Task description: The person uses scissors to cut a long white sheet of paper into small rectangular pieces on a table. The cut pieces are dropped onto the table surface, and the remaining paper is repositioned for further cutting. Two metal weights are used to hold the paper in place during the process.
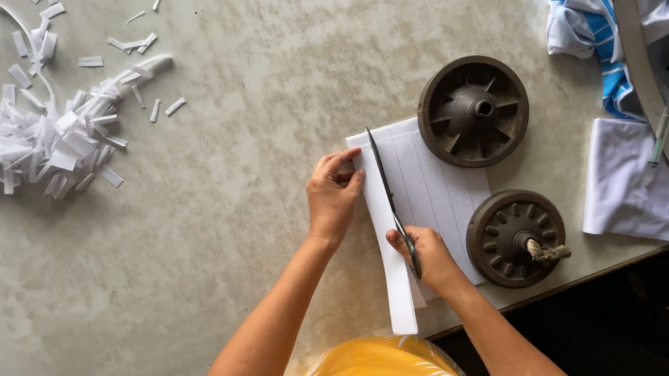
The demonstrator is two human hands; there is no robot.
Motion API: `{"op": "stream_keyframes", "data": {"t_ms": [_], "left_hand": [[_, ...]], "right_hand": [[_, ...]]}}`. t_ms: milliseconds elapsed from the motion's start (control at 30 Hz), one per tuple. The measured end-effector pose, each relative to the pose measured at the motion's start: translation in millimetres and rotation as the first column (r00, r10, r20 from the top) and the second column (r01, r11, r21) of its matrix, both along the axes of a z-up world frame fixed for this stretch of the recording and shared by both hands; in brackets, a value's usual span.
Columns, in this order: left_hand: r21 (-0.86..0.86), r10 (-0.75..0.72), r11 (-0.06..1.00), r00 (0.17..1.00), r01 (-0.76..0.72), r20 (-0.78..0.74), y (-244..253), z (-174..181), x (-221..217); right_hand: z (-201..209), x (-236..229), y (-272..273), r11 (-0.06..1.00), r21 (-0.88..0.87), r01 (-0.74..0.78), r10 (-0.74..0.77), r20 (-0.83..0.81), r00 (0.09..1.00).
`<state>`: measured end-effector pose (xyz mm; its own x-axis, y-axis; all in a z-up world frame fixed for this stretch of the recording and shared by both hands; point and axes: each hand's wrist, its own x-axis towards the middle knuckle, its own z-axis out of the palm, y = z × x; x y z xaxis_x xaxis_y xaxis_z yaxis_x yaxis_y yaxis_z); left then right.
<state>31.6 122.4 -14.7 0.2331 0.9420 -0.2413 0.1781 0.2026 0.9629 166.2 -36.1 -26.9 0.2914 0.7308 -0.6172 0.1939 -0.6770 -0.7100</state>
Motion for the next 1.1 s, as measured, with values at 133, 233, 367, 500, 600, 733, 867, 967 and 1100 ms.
{"op": "stream_keyframes", "data": {"t_ms": [133, 233, 367, 500, 600, 733, 867, 967, 1100], "left_hand": [[-0.015, 0.008, 1.000, 1.000, -0.007, 0.009, 0.2, 7.0, 0.1], [-0.011, 0.009, 1.000, 1.000, -0.009, 0.008, 1.9, 0.4, -0.9], [-0.107, 0.024, 0.994, 0.988, -0.008, 0.149, 14.7, -5.3, -13.4], [-0.134, -0.074, 0.979, 0.882, 0.153, 0.466, 29.0, 46.0, -69.3], [-0.097, -0.289, 0.951, 0.955, 0.294, 0.064, 19.2, 150.0, -130.2], [-0.101, -0.321, 0.947, 0.923, 0.306, -0.212, -11.4, 235.2, -194.9], [-0.036, -0.250, 0.967, 0.911, 0.253, -0.328, -43.0, 269.3, -234.8], [-0.010, -0.187, 0.981, 0.915, 0.196, -0.358, -59.8, 277.7, -257.2], [-0.004, -0.100, 0.995, 0.955, 0.103, -0.279, -64.4, 274.8, -284.6]], "right_hand": [[2.1, 0.3, 1.6, 1.000, 0.020, 0.005, -0.005, -0.014, 1.000], [3.8, -1.9, 1.3, 0.998, 0.056, 0.021, -0.020, -0.022, 1.000], [37.9, -4.8, 2.8, 0.986, 0.140, 0.096, -0.075, -0.147, 0.986], [89.7, 10.6, -11.8, 0.979, 0.201, -0.032, 0.078, -0.224, 0.971], [104.6, 32.7, -18.9, 0.907, 0.342, -0.246, 0.313, -0.156, 0.937], [147.3, 29.7, -7.9, 0.778, 0.418, -0.469, 0.593, -0.241, 0.768], [163.4, -1.4, 9.7, 0.640, 0.358, -0.680, 0.760, -0.169, 0.627], [152.0, -37.7, 17.1, 0.606, 0.349, -0.715, 0.785, -0.114, 0.609], [152.7, -90.0, 31.8, 0.589, 0.420, -0.690, 0.785, -0.097, 0.612]]}}
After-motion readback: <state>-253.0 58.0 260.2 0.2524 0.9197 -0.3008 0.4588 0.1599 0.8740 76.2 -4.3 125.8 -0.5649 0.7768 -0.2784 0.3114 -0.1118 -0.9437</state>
